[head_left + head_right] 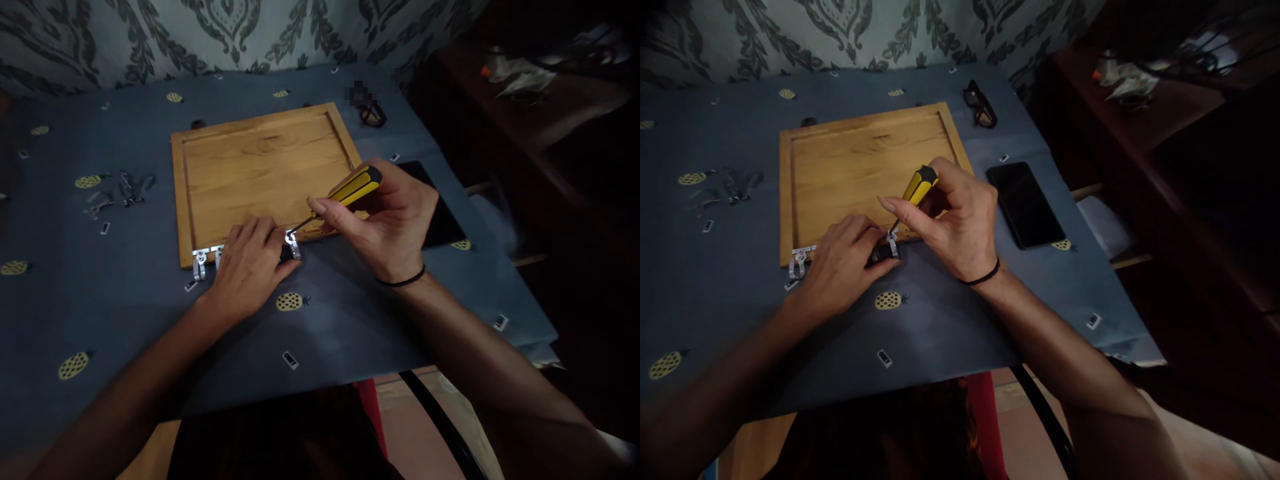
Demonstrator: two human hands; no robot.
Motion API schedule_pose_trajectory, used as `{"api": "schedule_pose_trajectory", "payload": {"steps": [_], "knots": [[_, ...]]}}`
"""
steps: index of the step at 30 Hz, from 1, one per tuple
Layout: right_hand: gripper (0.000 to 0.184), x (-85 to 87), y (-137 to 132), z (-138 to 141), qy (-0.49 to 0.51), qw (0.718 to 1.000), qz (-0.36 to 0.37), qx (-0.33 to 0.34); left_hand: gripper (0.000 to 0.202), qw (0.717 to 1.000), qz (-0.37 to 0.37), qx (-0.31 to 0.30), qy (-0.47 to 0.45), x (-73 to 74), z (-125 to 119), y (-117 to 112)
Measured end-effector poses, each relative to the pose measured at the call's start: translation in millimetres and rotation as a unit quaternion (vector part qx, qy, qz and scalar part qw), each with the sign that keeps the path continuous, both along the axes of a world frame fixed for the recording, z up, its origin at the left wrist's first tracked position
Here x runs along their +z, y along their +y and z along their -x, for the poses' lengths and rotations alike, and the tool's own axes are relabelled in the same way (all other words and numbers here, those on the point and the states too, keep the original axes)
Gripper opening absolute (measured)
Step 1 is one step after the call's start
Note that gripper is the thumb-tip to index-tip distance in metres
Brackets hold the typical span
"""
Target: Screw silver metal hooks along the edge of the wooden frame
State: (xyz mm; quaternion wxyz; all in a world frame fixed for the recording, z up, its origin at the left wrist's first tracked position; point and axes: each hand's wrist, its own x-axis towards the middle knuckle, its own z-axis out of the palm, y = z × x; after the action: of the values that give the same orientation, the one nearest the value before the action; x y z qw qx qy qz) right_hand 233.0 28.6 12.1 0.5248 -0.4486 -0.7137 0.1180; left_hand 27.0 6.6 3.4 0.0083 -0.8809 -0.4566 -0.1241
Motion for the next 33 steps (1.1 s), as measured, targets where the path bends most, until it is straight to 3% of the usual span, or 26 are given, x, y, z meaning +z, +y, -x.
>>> {"api": "schedule_pose_trajectory", "payload": {"steps": [11,24,33], "knots": [[0.034,6.7,-10,2,-0.057,0.998,0.0,-0.004,0.023,1.0,0.01,0.002,0.003,0.2,-1,0],[0.036,32.1,-1,-8,-0.125,0.984,0.053,0.119,0.028,1.0,0.016,0.0,0.007,-0.5,-1,-1],[0.04,34.6,0,-11,-0.1,0.981,0.091,0.135,0.026,1.0,0.018,0.005,0.0,-0.8,-1,0]]}}
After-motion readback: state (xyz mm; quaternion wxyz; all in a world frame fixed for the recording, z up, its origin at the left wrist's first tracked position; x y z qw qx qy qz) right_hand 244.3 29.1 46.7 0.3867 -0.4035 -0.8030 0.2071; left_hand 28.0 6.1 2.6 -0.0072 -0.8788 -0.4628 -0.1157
